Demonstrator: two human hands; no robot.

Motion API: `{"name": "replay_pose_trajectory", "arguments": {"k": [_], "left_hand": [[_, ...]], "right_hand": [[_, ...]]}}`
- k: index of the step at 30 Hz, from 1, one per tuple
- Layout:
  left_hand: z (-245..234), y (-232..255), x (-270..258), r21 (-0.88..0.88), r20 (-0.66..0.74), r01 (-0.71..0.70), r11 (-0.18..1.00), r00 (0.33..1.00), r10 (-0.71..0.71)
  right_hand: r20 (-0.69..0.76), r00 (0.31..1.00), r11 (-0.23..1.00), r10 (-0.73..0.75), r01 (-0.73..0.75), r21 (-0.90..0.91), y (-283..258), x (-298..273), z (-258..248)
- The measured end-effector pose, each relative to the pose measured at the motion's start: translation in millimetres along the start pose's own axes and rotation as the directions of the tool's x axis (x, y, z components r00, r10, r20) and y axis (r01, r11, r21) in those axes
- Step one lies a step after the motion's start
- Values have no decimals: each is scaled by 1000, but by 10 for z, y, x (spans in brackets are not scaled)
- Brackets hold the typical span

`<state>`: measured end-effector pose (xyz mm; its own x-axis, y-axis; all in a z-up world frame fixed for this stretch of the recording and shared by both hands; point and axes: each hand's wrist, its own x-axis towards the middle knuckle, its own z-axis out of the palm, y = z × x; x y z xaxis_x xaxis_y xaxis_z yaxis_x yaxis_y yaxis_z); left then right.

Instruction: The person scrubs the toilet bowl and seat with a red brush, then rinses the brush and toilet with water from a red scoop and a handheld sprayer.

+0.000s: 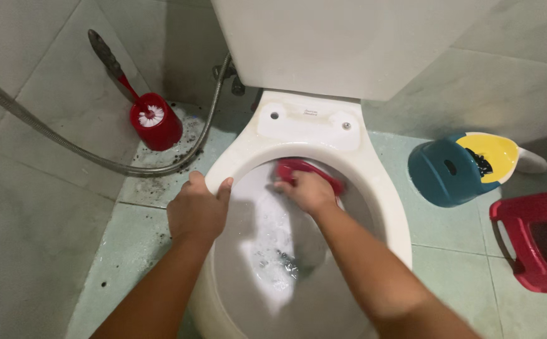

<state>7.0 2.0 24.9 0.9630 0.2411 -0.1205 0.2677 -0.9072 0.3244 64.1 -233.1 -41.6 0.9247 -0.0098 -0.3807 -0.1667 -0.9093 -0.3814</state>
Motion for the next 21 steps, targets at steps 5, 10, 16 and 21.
{"name": "replay_pose_trajectory", "arguments": {"k": [5,10,16,21], "left_hand": [[-111,89,16,-4,93,62,998,994,-62],[-112,111,-8,38,144,80,996,986,-84],[-113,129,5,46,99,67,997,993,-71],[-203,167,-1,73,242,125,989,960,-139]], "right_hand": [[-172,979,980,110,-79,181,315,115,323],[191,976,979,-108,138,-152,-296,107,118],[466,822,706,-328,541,-457,-606,70,214],[200,976,982,84,-114,148,255,212,266]]}}
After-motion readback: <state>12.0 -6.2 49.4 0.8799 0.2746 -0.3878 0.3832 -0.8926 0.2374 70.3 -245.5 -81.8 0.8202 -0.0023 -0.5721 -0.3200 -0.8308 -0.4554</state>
